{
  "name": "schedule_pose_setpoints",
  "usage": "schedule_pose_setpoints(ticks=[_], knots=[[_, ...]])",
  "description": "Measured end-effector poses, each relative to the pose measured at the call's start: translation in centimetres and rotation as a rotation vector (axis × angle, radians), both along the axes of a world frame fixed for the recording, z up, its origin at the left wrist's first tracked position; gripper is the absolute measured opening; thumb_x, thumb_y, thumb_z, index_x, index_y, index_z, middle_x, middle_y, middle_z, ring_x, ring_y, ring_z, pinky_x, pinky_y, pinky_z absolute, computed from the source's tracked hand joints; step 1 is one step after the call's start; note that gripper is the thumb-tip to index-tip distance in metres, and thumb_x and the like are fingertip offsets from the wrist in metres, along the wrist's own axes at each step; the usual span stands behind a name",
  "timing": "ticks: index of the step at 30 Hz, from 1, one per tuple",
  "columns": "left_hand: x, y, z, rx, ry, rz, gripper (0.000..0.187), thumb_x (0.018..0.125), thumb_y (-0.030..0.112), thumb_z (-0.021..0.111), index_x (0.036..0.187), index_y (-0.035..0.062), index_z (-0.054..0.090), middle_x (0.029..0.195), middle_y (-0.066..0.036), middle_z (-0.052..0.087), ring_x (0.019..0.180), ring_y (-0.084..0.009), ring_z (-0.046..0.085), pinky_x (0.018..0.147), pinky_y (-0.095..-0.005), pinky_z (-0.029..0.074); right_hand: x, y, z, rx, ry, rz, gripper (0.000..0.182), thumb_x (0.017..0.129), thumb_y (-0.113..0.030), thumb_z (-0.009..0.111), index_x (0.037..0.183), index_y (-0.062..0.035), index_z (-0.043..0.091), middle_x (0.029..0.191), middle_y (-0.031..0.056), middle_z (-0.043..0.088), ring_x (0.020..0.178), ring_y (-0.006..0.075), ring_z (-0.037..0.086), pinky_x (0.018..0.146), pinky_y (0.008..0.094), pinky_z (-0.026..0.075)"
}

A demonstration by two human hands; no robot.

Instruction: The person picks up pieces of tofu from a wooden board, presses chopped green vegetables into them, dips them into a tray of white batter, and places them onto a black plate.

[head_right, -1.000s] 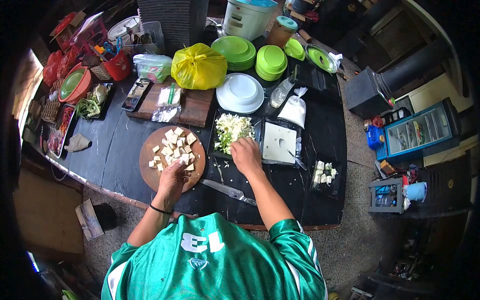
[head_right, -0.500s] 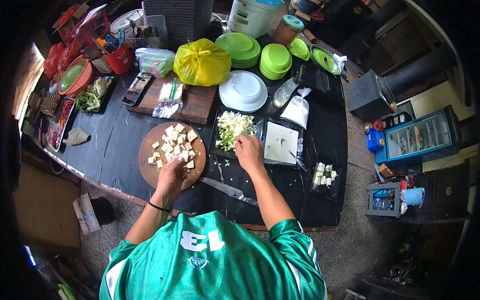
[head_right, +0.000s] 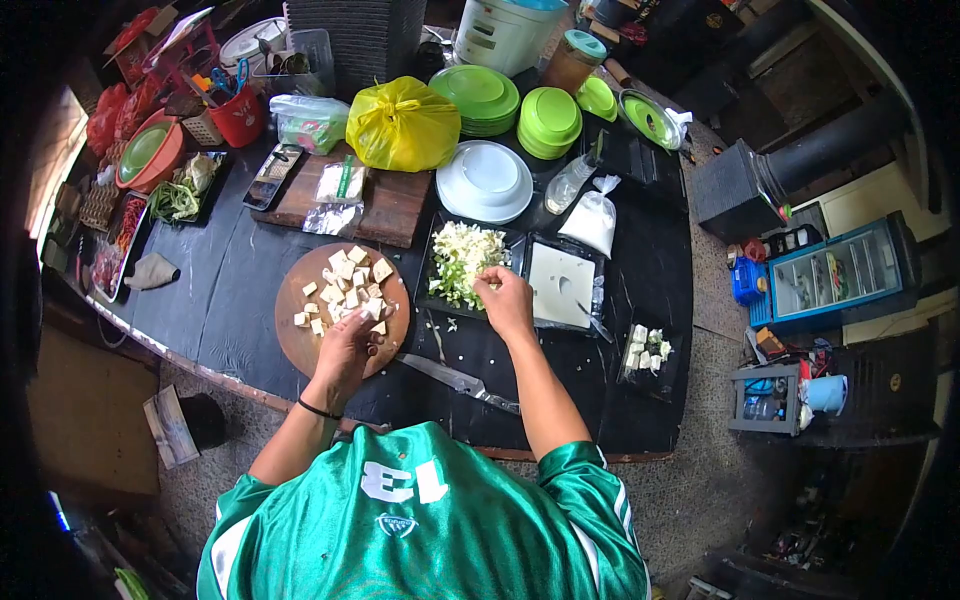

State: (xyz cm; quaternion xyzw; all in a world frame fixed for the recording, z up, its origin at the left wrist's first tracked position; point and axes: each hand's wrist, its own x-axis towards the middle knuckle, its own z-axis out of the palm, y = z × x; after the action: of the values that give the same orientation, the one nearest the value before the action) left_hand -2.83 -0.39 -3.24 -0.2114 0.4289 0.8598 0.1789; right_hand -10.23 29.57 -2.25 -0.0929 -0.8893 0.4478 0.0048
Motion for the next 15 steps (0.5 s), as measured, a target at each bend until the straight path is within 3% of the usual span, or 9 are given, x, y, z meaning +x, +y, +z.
schedule_pose_setpoints(ticks=[7,9,12,13,15], knots=[[0.1,0.1,-0.1,-0.024,0.03,-0.034,0.027,0.11,0.027,0.061,0.126,0.0072,0.07,0.122,-0.006,0.079,0.08,-0.0114,0.065,0.071,-0.0247,0.047,0.0,-1.0,1.7,0.075,-0.008,-0.023,0.021,0.089,-0.02,0.077,0.099,-0.0021,0.074,0.095,0.012,0.079,0.088,0.0261,0.076,0.08,0.0391,0.057],[-0.2,0.4,0.0,-0.03,0.029,-0.056,0.027,0.11,0.027,0.058,0.125,0.0075,0.069,0.122,-0.008,0.079,0.08,-0.0131,0.065,0.071,-0.0253,0.047,-0.2,-0.9,2.0,0.254,0.105,0.078,0.021,0.09,-0.019,0.076,0.1,-0.0012,0.073,0.094,0.0121,0.079,0.086,0.0265,0.075,0.081,0.0398,0.057],[-0.8,1.2,0.6,-0.001,-0.056,-0.012,0.027,0.111,0.028,0.053,0.123,0.0074,0.066,0.124,-0.012,0.078,0.08,-0.016,0.067,0.071,-0.0269,0.048,-0.5,-1.2,2.7,0.264,0.224,0.065,0.02,0.092,-0.019,0.076,0.1,-0.0006,0.072,0.094,0.0127,0.079,0.083,0.0273,0.075,0.079,0.0401,0.057],[-1.2,1.5,1.0,-0.001,-0.054,-0.01,0.027,0.111,0.028,0.053,0.123,0.0074,0.066,0.124,-0.012,0.078,0.08,-0.016,0.067,0.071,-0.0269,0.048,-0.5,-1.6,3.7,0.264,0.226,0.067,0.02,0.092,-0.019,0.076,0.1,-0.0006,0.072,0.094,0.0127,0.079,0.083,0.0273,0.075,0.079,0.0401,0.057],[-1.7,1.9,1.6,0.027,-0.071,-0.049,0.029,0.111,0.03,0.048,0.121,0.0075,0.063,0.125,-0.015,0.078,0.08,-0.0187,0.069,0.072,-0.0289,0.049,-0.2,-2.4,5.3,0.031,0.11,-0.011,0.019,0.093,-0.017,0.076,0.101,-0.0004,0.073,0.091,0.01,0.078,0.08,0.0212,0.073,0.076,0.0359,0.056]])
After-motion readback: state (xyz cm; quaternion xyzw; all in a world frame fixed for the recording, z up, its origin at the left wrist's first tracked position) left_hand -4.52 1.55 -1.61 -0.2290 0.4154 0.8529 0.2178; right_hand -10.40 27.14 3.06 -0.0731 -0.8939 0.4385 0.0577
